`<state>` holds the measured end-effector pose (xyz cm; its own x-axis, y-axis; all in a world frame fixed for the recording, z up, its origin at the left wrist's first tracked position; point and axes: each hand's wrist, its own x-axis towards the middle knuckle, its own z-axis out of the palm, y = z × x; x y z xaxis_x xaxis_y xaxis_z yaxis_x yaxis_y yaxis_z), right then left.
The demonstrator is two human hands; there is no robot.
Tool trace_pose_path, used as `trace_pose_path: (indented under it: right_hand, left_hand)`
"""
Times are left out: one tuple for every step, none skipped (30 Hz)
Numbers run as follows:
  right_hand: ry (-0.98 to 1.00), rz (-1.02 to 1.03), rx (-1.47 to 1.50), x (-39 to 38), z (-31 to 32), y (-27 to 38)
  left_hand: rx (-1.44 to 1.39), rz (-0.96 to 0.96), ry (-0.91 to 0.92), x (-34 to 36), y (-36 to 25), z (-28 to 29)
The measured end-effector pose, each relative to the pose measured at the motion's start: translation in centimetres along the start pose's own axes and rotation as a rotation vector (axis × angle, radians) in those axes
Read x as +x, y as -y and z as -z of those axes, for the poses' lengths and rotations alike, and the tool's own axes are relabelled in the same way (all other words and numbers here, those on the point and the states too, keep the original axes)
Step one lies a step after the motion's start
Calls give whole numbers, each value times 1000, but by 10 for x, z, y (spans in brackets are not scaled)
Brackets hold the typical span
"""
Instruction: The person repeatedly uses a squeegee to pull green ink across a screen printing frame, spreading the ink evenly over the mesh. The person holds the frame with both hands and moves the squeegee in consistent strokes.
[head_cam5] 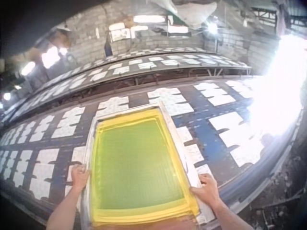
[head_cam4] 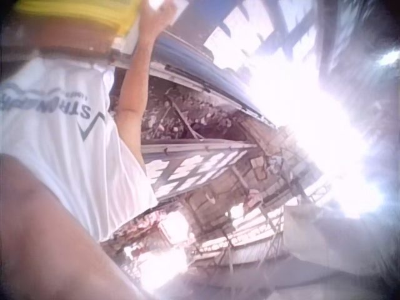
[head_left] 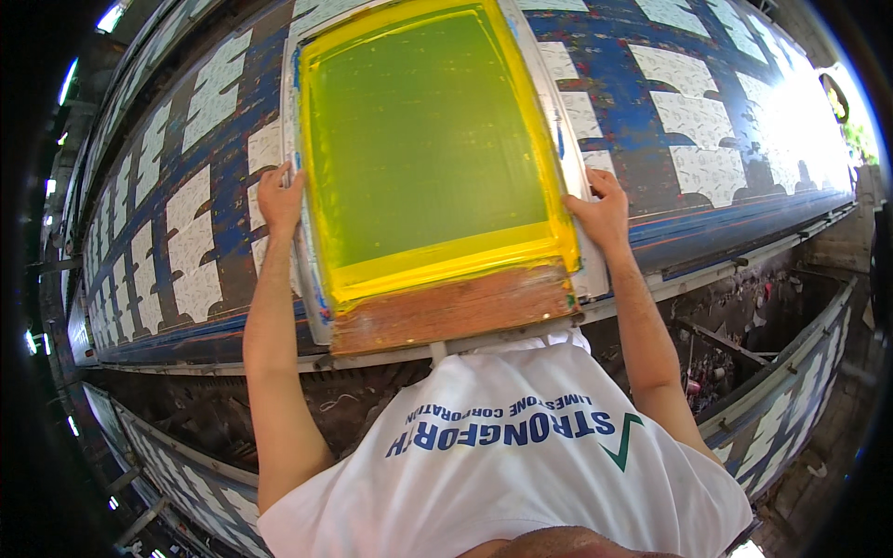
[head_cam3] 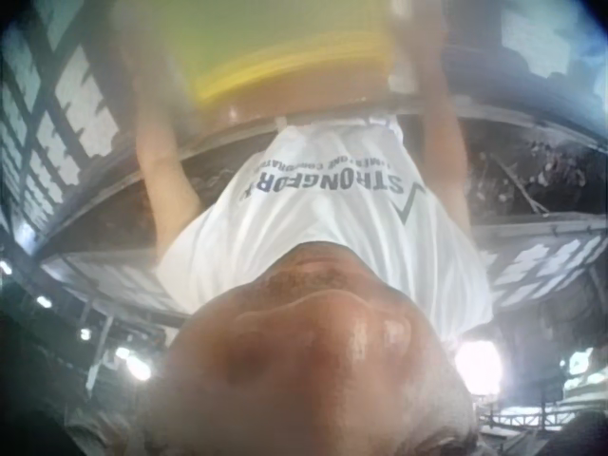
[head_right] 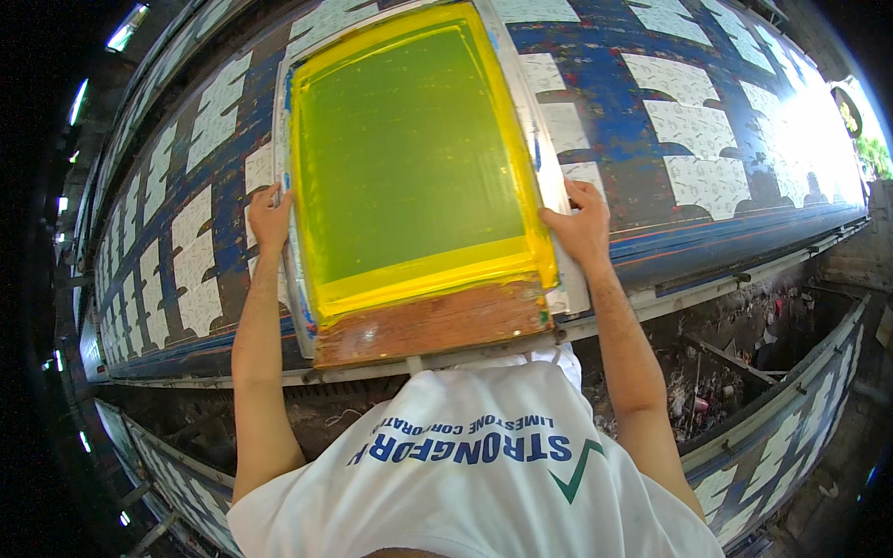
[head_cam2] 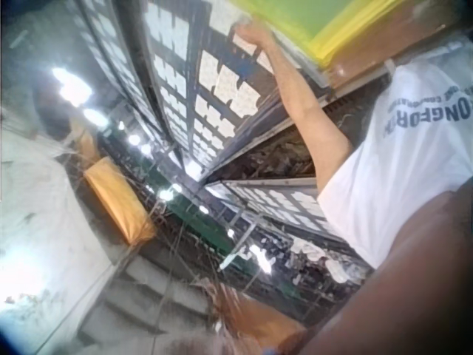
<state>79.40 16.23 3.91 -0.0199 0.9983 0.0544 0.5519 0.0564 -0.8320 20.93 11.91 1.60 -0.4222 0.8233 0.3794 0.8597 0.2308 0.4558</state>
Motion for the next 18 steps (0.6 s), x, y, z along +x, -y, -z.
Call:
trace_pose_path:
  right_hand:
    - [6,17,-13,10,19,-19]
    - [13,7,-31,18,37,-36]
    - [16,9,-16,24,53,-53]
    - [21,-7,-5,30,68,-67]
    - [25,-26,7,35,81,-81]
    - [32,-24,-12,39,92,-92]
    - [36,-28,-28,41,102,-102]
    - [40,-41,-48,42,108,-108]
    - [51,-42,-64,42,115,-116]
    - [62,-51,-82,43,121,-122]
    - [69,-38,-99,44,126,-126]
    - [73,-50,-103,44,131,-130]
    - [73,-41,-105,44,134,-134]
    - [73,-32,-107,44,138,-137]
    - [80,-49,-116,45,141,-140]
    - [80,-39,-122,47,144,-142]
    - [80,-30,-126,47,147,-144]
    - [81,-32,-122,47,148,-146]
  left_hand:
    - [12,16,7,-5,-22,-16]
    - [45,47,20,-9,-42,-31]
    - [10,22,4,-15,-62,-44]
    - [-5,11,-7,-20,-80,-57]
    - [-20,2,-18,-26,-96,-68]
    - [-17,19,-10,-31,-110,-76]
    - [-13,35,-1,-35,-123,-83]
    - [-13,55,13,-38,-132,-88]
    - [-44,93,21,-42,-141,-93]
    - [-1,59,6,-46,-148,-95]
    - [33,22,-14,-50,-154,-99]
    - [68,-1,-27,-53,-160,-102]
    - [60,-12,-41,-56,-164,-104]
    - [56,-10,-46,-60,-168,-106]
    - [60,21,-31,-63,-171,-107]
    - [40,0,-48,-65,-174,-108]
    - [28,6,-45,-67,-177,-109]
    - [15,9,-41,-67,-179,-110]
